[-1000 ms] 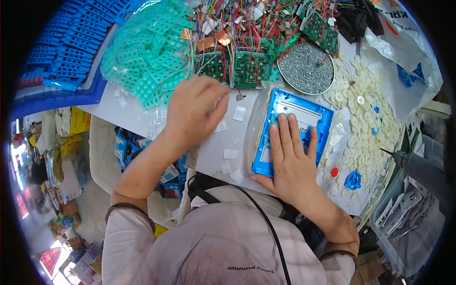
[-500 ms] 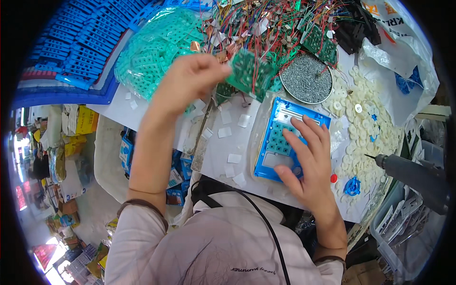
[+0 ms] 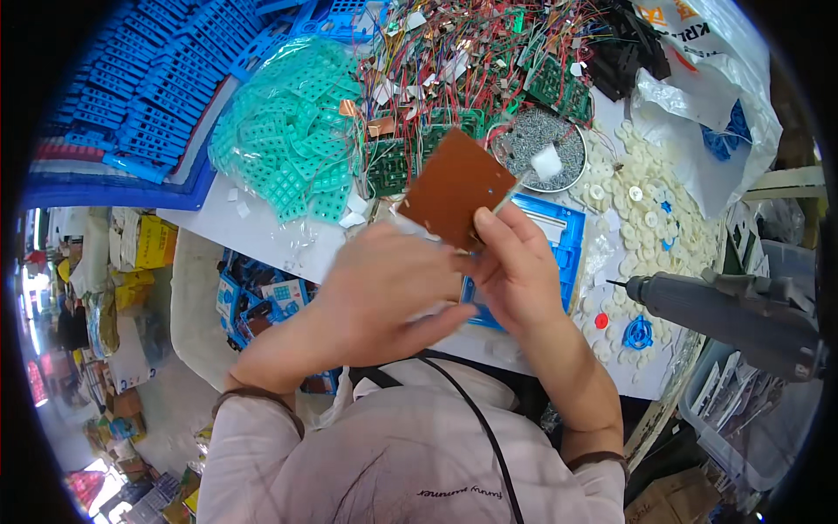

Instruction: Assembling the internal components and housing of a calculator at a workbench.

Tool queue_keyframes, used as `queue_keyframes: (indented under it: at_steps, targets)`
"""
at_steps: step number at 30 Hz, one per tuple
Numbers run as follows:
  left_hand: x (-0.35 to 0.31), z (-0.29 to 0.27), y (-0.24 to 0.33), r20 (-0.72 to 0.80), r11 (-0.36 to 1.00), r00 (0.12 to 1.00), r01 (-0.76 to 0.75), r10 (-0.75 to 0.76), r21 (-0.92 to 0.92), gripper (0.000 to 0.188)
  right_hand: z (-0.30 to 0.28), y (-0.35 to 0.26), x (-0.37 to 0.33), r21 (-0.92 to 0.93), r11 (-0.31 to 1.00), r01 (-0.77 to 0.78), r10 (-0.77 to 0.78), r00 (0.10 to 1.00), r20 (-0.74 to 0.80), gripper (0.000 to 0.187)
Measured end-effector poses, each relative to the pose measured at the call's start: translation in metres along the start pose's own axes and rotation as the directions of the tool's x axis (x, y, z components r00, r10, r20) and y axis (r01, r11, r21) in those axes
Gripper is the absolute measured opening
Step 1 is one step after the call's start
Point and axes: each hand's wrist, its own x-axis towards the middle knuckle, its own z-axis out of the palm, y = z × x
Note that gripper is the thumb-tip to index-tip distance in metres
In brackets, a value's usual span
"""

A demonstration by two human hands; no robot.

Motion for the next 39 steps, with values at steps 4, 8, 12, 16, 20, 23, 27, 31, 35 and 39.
queue_keyframes:
  at_steps: [4, 8, 12, 16, 20, 23, 27, 31, 35, 39]
  targets:
    - [-0.017, 0.000, -0.013, -0.195, 0.874, 0.891, 0.323, -0.410, -0.364, 0.020, 0.003, -0.012, -0.014, -0.385, 0.922, -0.039, 0.078, 0.993, 0.086, 0.024]
    - [-0.031, 0.025, -0.021, 0.066, 0.443, 0.826, 0.365, -0.559, -0.819, 0.030, 0.004, 0.001, -0.015, -0.463, 0.879, 0.114, -0.126, 0.992, 0.006, 0.020]
    - [-0.033, 0.036, -0.016, 0.116, 0.168, 0.739, 0.300, -0.664, -0.939, 0.028, 0.003, 0.012, -0.023, -0.252, 0.946, 0.202, -0.229, 0.970, -0.083, 0.018]
    - [-0.033, 0.048, -0.014, -0.121, 0.635, 0.779, 0.398, -0.615, -0.662, 0.031, -0.009, 0.022, -0.027, -0.260, 0.924, 0.280, -0.318, 0.940, -0.120, 0.017]
    - [-0.042, 0.042, -0.019, -0.204, 0.769, 0.875, 0.249, -0.440, -0.588, 0.033, -0.012, 0.019, -0.031, -0.308, 0.932, 0.192, -0.239, 0.963, -0.123, 0.017]
    - [-0.041, 0.042, -0.018, -0.332, 0.827, 0.894, 0.073, -0.303, -0.558, 0.034, -0.006, 0.014, -0.030, -0.045, 0.999, 0.012, -0.017, 0.993, -0.118, 0.018]
    - [-0.037, 0.039, -0.010, -0.081, 0.675, 0.913, 0.234, -0.400, -0.699, 0.034, -0.008, 0.007, -0.032, -0.018, 1.000, 0.007, -0.010, 0.991, -0.136, 0.020]
    - [-0.038, 0.030, -0.009, 0.238, 0.378, 0.789, 0.506, -0.567, -0.775, 0.024, -0.008, 0.009, -0.031, 0.023, 0.989, 0.144, -0.137, 0.971, -0.197, 0.019]
    - [-0.041, 0.054, -0.011, 0.144, 0.069, 0.719, 0.258, -0.679, -0.964, 0.023, -0.004, 0.025, -0.031, -0.218, 0.851, 0.479, -0.512, 0.848, -0.135, 0.013]
    - [-0.047, 0.053, -0.015, 0.161, 0.107, 0.709, 0.317, -0.686, -0.942, 0.024, -0.018, 0.006, -0.022, -0.685, 0.172, 0.708, -0.640, 0.609, 0.469, 0.017]
